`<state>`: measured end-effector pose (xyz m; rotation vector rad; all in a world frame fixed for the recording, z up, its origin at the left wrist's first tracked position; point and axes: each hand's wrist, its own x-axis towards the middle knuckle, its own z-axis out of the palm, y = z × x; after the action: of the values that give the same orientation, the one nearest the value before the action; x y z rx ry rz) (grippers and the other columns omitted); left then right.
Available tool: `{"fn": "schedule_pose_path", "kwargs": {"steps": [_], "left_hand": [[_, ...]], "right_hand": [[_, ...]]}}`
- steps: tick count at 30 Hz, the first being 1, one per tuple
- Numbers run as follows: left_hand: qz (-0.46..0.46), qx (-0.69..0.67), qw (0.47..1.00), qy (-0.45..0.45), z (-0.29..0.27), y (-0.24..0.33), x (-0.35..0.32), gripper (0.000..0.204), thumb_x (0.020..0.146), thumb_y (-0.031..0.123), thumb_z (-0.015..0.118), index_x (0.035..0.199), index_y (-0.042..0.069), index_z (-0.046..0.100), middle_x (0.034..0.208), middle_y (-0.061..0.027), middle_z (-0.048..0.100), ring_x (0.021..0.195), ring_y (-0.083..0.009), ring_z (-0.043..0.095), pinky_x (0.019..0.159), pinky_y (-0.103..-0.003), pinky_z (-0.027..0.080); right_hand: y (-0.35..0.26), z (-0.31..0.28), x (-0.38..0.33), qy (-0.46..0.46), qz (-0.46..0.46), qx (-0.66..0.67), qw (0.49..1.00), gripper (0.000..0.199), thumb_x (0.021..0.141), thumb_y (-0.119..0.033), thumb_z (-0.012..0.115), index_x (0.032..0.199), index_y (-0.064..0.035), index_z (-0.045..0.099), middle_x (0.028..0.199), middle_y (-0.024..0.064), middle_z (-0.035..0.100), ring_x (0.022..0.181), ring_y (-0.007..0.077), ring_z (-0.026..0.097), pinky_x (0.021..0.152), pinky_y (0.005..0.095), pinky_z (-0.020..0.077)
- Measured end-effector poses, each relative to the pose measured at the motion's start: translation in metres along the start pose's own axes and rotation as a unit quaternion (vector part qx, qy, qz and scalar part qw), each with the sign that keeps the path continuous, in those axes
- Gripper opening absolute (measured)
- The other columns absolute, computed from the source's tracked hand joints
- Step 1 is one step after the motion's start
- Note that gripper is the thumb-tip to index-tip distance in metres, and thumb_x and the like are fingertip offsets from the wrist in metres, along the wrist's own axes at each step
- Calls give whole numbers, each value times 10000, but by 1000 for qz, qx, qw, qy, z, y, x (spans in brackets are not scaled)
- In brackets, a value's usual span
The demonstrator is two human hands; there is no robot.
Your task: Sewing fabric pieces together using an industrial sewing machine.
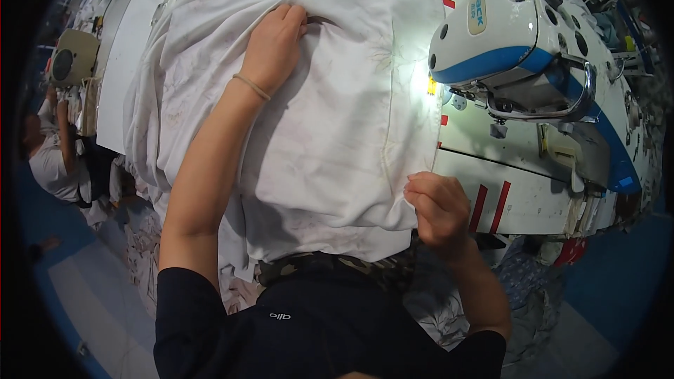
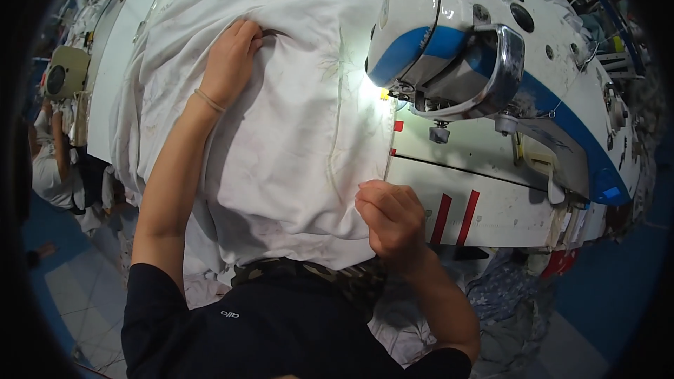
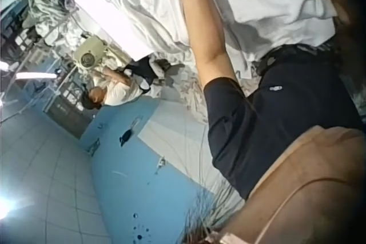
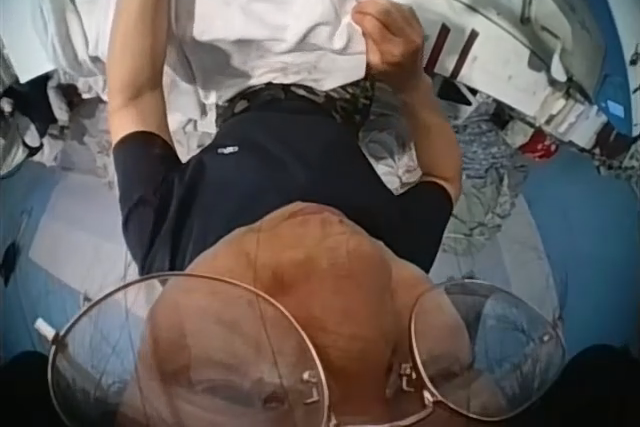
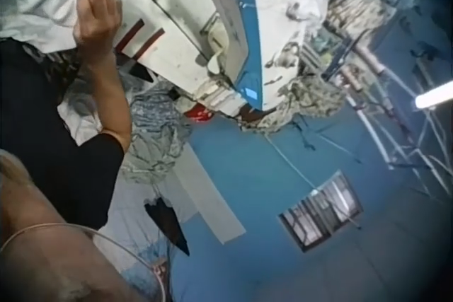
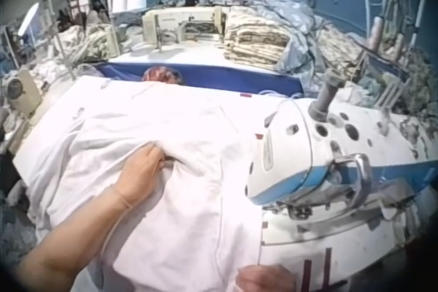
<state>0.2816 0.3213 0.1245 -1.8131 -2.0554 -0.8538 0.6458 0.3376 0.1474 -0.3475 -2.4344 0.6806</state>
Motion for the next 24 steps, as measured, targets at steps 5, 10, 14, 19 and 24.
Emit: {"fn": "schedule_pose_path", "kwargs": {"steps": [5,10,14,19,24], "left_hand": [[-19,24,999,20,-1,-27,19,59,846,7,577,877,26,530,847,-154,588,830,-360,591,729,-454,475],[-56,1,998,31,-10,-41,-7,128,802,21,532,927,29,558,930,-194,614,920,-384,602,822,-463,489],[-31,-44,995,82,33,-42,31,157,798,60,598,944,21,555,942,-184,598,941,-377,599,843,-458,489],[-51,-55,993,86,46,-58,23,162,844,108,637,970,37,564,976,-174,587,978,-369,592,858,-453,488],[-43,-106,993,20,26,-47,-15,230,844,181,683,992,44,575,1004,-182,578,972,-378,590,853,-455,484]], "right_hand": [[23,3,31,13,-41,-17,999,248,668,101,636,881,-23,664,959,101,678,893,283,674,755,376,505],[7,5,29,-31,-33,-48,998,208,677,98,586,843,-8,653,956,127,674,886,324,656,796,418,504],[5,-14,21,-3,-16,-109,994,196,687,90,584,838,-7,662,971,125,677,951,319,650,817,409,480],[-5,-2,6,19,61,-83,995,279,697,133,494,908,17,635,1021,172,637,1014,357,609,904,420,484],[-49,-5,-51,85,37,-209,974,326,917,-26,654,1234,5,584,1218,173,633,1018,328,634,896,502,508]]}}
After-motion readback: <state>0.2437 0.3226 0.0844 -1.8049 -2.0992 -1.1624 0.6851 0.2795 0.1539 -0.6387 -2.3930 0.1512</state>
